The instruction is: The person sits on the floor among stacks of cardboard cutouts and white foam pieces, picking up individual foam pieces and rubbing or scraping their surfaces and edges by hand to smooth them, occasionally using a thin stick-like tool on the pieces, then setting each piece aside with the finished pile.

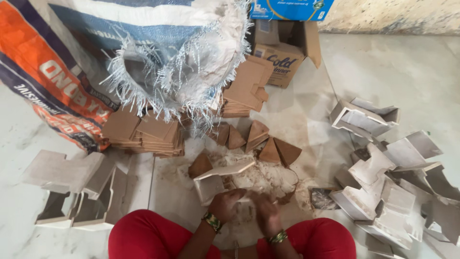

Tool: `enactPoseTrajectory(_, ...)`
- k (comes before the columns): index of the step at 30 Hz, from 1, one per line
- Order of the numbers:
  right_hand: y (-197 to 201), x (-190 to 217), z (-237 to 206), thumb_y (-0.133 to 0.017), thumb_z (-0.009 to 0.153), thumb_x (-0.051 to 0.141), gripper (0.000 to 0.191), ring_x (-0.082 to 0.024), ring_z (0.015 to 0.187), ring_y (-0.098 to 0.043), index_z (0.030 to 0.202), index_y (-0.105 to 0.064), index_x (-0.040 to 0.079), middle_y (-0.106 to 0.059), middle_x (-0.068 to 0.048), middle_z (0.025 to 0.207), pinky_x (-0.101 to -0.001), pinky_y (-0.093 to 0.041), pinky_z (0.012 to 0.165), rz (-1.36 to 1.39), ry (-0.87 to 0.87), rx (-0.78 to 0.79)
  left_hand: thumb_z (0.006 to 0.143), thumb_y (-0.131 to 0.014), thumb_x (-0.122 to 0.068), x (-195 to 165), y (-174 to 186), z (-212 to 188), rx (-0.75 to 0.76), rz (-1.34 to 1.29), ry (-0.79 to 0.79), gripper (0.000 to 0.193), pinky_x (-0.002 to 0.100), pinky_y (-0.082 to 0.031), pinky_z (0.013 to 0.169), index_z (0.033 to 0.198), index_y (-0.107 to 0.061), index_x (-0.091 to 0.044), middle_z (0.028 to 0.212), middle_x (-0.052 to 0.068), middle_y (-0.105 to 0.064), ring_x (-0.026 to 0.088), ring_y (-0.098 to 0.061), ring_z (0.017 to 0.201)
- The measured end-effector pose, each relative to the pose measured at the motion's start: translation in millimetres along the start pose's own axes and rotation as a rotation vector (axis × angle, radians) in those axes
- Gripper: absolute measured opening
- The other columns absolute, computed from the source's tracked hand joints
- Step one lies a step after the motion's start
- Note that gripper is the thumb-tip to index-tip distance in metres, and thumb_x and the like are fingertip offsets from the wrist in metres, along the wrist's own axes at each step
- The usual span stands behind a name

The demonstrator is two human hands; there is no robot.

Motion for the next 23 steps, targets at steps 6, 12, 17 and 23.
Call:
enactPoseTrajectory(6, 3.3, -14.5, 11.2, -0.055, 0.083, -0.012, 0.035, -0.025, 0.099, -0.074, 0.110, -0.071, 0.003, -0.076, -0.013, 0.113, -0.0402, -0.061, 0.085, -0.017, -0.112, 0.007, 0.076, -0.059, 0.000, -1.1, 1.1, 4.0, -0.032, -0.003, 0.026, 0.048, 0.042, -0.059, 0.088, 0.122, -0.071, -0.009, 0.121, 0.014, -0.074, 0.034, -0.074, 0.102)
enactPoseTrajectory(12, 0.3, -7.6, 8.9, -0.054, 0.082, -0.015, 0.039, -0.029, 0.099, -0.073, 0.107, -0.073, 0.008, -0.077, -0.010, 0.111, -0.0387, -0.059, 0.085, -0.045, -0.186, -0.010, 0.077, -0.059, 0.001, -1.3, 1.2, -0.2, 0.016, -0.001, 0.066, 0.048, 0.042, -0.059, 0.088, 0.122, -0.071, -0.010, 0.122, 0.014, -0.074, 0.035, -0.073, 0.100)
enactPoseTrajectory(17, 4.9, 1.7, 6.7, -0.055, 0.073, -0.016, 0.049, -0.031, 0.098, -0.072, 0.114, -0.072, 0.005, -0.075, -0.012, 0.114, -0.0404, -0.058, 0.084, -0.047, -0.086, -0.005, 0.077, -0.061, 0.000, 0.8, 3.4, 6.1, 0.011, -0.033, 0.043, 0.047, 0.043, -0.058, 0.088, 0.123, -0.069, -0.010, 0.122, 0.015, -0.073, 0.036, -0.073, 0.100)
enactPoseTrajectory(23, 1.3, -11.5, 5.1, -0.060, 0.075, -0.015, 0.046, -0.027, 0.100, -0.072, 0.113, -0.073, 0.008, -0.077, -0.009, 0.114, -0.0384, -0.059, 0.083, -0.090, -0.172, 0.023, 0.078, -0.060, -0.001, 2.2, -1.4, 0.1, 0.068, 0.028, 0.084, 0.047, 0.043, -0.058, 0.087, 0.123, -0.070, -0.011, 0.124, 0.013, -0.074, 0.036, -0.072, 0.098)
Point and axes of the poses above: each hand's wrist, its own z-axis towards the middle knuckle, its own y-axis out of the back of the hand, x = y × z, the point moved 2 cm from there along z, towards the middle knuckle
